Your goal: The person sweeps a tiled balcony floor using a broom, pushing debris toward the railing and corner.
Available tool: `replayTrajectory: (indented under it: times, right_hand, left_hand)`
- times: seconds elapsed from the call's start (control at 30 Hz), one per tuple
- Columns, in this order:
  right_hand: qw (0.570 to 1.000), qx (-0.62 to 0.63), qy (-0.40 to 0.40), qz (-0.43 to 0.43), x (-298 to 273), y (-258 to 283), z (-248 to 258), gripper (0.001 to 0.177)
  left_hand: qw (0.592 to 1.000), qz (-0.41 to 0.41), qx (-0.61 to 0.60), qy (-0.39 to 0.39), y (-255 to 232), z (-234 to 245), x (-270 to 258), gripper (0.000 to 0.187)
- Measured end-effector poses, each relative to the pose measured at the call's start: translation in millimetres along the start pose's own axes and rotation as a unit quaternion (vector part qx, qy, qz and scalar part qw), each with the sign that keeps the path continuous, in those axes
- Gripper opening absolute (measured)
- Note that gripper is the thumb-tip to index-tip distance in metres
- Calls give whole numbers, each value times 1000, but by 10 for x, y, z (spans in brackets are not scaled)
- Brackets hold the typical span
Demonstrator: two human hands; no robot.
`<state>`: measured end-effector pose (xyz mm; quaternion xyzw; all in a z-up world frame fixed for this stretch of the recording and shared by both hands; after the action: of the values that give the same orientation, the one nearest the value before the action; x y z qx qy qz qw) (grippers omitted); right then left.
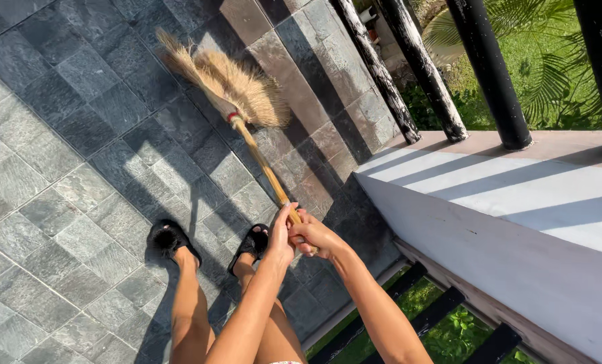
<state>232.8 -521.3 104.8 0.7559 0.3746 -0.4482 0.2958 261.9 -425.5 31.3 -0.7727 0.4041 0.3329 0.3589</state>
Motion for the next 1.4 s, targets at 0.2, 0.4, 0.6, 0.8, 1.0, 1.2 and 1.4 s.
replayTrajectory:
  times: [0.2,0.4,0.6,0.8,1.0,1.2,1.4]
  right_hand:
    - [1000,-7,-5,-6,-694,91,-258,11]
    - [987,-35,-152,44,-502,-111,-1084,12]
    - [976,-8,-215,32,794,-208,-1820,13]
    - [987,-86,-70,-118,2197,-377,-3421,14]
    - [971,-85,156,-161,2946,-143,-4696,26]
    - [992,-87,82,-36,2153,73,-5471,15]
    - [992,-89,-71,63,1636,-161,-5017,18]
  left_hand:
    - [986,-33,-98,131,-240,-650,-421,43]
    - [983,52,-9,177,-717,-128,-400,32]
    - [985,119,15,125,-1431,868,91,38]
    - [998,56,-9,-39,-2909,2733,65,43]
    - [987,-140,-38,-76,-4443,3322,-479,41]
    - [978,-179,-103,-25,-5069,2811,-1296,41]
    - [984,-86,-95,121,-4643,2321,-1509,61]
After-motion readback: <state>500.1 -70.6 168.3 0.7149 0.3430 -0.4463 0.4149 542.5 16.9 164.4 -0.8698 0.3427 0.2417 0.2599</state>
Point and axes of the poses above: each hand's wrist, its own x-axis towards the middle knuckle, its own z-axis out of the back of the hand, y = z × x, the point moved 2 cm from there along x, towards the middle knuckle, and after that the axes turned 14 degrees about -z, right-handed, at the moved point
